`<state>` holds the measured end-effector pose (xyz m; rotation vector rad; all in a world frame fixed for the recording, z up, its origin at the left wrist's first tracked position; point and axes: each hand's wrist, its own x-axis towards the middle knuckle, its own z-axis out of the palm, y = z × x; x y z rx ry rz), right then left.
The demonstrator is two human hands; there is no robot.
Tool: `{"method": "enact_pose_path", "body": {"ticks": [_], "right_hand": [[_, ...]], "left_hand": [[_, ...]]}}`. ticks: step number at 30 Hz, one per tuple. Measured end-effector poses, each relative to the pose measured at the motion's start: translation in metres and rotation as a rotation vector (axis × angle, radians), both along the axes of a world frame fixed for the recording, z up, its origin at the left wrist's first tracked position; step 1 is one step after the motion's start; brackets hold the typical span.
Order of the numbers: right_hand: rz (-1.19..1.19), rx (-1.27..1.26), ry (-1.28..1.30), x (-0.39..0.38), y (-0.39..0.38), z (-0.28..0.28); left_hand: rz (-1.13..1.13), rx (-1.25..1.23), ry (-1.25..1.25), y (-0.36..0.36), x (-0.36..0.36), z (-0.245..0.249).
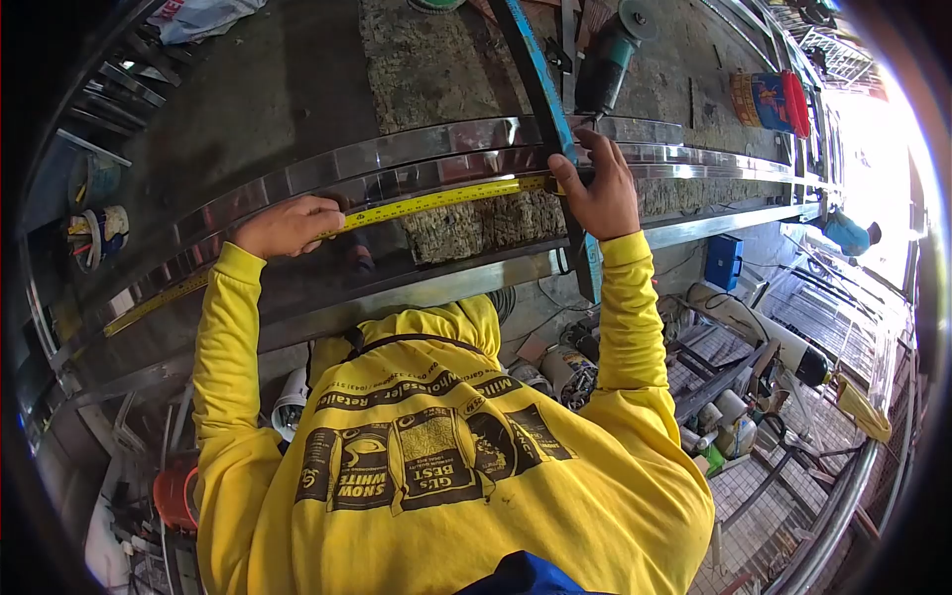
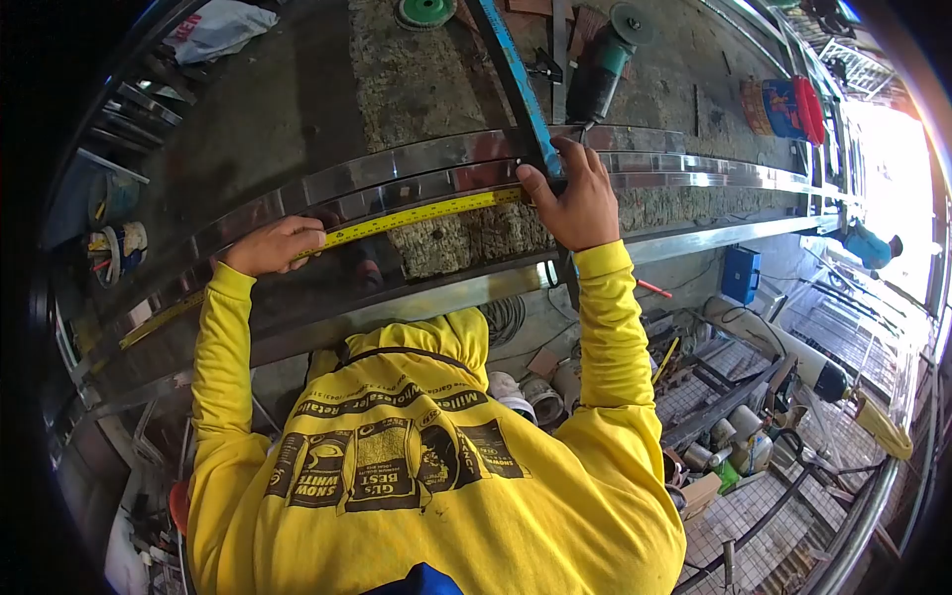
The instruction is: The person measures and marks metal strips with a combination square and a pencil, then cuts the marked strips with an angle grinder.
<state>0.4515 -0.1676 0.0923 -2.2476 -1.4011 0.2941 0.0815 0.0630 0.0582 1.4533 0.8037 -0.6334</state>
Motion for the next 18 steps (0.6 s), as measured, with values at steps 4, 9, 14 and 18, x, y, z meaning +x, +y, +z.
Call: {"method": "enact_pose_path", "body": {"ticks": [4, 9, 14, 18], "right_hand": [[0.007, 0.014, -0.009, 0.001, 0.001, 0.0], [0.012, -0.018, -0.001, -0.001, 0.004, 0.005], [0.004, 0.008, 0.018, 0.001, 0.002, 0.001], [0.013, -0.004, 0.044, 0.004, -0.001, 0.002]], "left_hand": [[0.019, -0.015, -0.026, -0.002, -0.001, -0.007], [0.023, 0.163, -0.191, -0.005, -0.004, -0.014], [0.152, 0.727, -0.513, -0.049, 0.059, 0.029], [0.049, 0.963, -0.755, -0.125, 0.139, 0.038]]}}
